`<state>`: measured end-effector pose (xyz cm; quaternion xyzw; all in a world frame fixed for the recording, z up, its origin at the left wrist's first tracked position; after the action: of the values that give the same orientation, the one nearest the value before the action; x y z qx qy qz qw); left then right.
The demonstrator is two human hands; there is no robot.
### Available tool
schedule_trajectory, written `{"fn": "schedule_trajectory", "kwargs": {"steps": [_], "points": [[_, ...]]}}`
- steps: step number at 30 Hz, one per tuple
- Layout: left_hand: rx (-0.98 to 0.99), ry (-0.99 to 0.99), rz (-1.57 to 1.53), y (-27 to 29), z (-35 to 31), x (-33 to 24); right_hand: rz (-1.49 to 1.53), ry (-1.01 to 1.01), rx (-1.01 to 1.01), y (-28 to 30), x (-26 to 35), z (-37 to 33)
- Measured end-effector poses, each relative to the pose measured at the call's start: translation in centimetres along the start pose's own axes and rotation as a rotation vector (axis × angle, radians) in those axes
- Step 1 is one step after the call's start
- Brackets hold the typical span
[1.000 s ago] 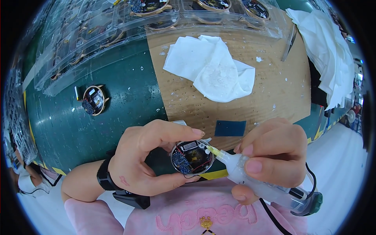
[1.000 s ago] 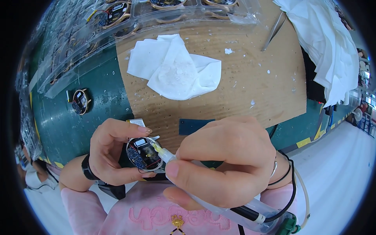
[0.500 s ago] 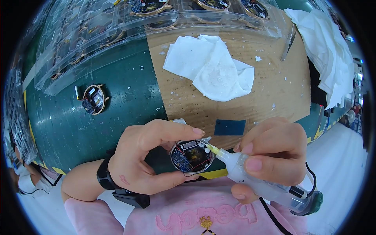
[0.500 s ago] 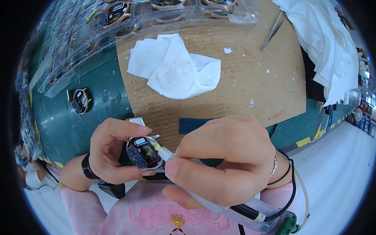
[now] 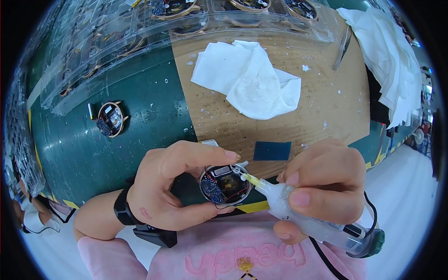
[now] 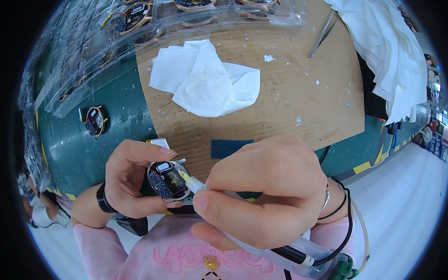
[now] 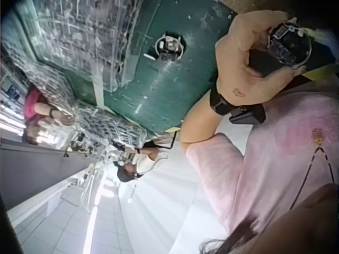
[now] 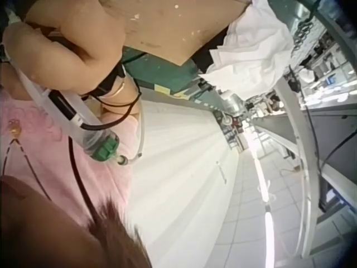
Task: The person picks up a watch from a tray, applies a substance to the internal components using a syringe, and sets it aside. This process is repeated for a second watch retrieved from the tray.
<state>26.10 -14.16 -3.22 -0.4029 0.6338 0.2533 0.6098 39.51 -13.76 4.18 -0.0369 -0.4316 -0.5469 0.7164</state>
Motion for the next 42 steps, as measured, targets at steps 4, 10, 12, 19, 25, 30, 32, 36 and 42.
{"fn": "schedule_trajectory", "kwargs": {"steps": [4, 10, 12, 19, 25, 30, 32, 36, 42], "points": [[-0.005, -0.004, -0.024, 0.0, 0.0, 0.1, -0.004, 0.008, 0.003, -0.1, 0.0, 0.0], [-0.01, -0.017, -0.032, 0.0, 0.1, -0.1, -0.005, -0.007, -0.019, 0.1, -0.1, 0.0], [0.004, -0.009, -0.041, -0.1, 0.2, -0.1, -0.005, -0.009, -0.012, 0.2, -0.1, 0.0], [-0.04, -0.006, -0.02, 0.1, 0.0, 0.1, -0.011, 0.033, 0.017, -0.2, -0.1, 0.1], [-0.056, -0.02, 0.064, 0.0, 0.2, 0.1, 0.058, -0.036, -0.118, 0.5, -1.3, -0.2], [-0.023, 0.063, 0.137, -0.5, 0.1, 0.7, 0.123, -0.131, -0.082, 0.3, -3.0, 0.0], [-0.046, 0.01, 0.234, -0.5, 0.2, 0.2, 0.132, -0.159, -0.085, 0.3, -3.2, 0.0], [-0.043, -0.04, 0.342, -0.8, 0.4, -0.7, 0.146, -0.208, -0.091, 0.3, -3.4, -0.1], [-0.06, -0.095, 0.39, -0.8, 0.3, -1.0, 0.143, -0.186, -0.081, -0.1, -3.5, -0.1]]}}
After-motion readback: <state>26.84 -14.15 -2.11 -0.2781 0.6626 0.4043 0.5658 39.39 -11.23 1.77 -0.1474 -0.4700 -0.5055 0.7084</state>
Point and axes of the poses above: each hand's wrist, its own z-axis towards the middle knuckle, its own y-axis out of the back of the hand, x = y × z, the point moved 10 cm from there along z, towards the middle knuckle, and after that the axes turned 13 degrees about y, right-handed, at the moved point
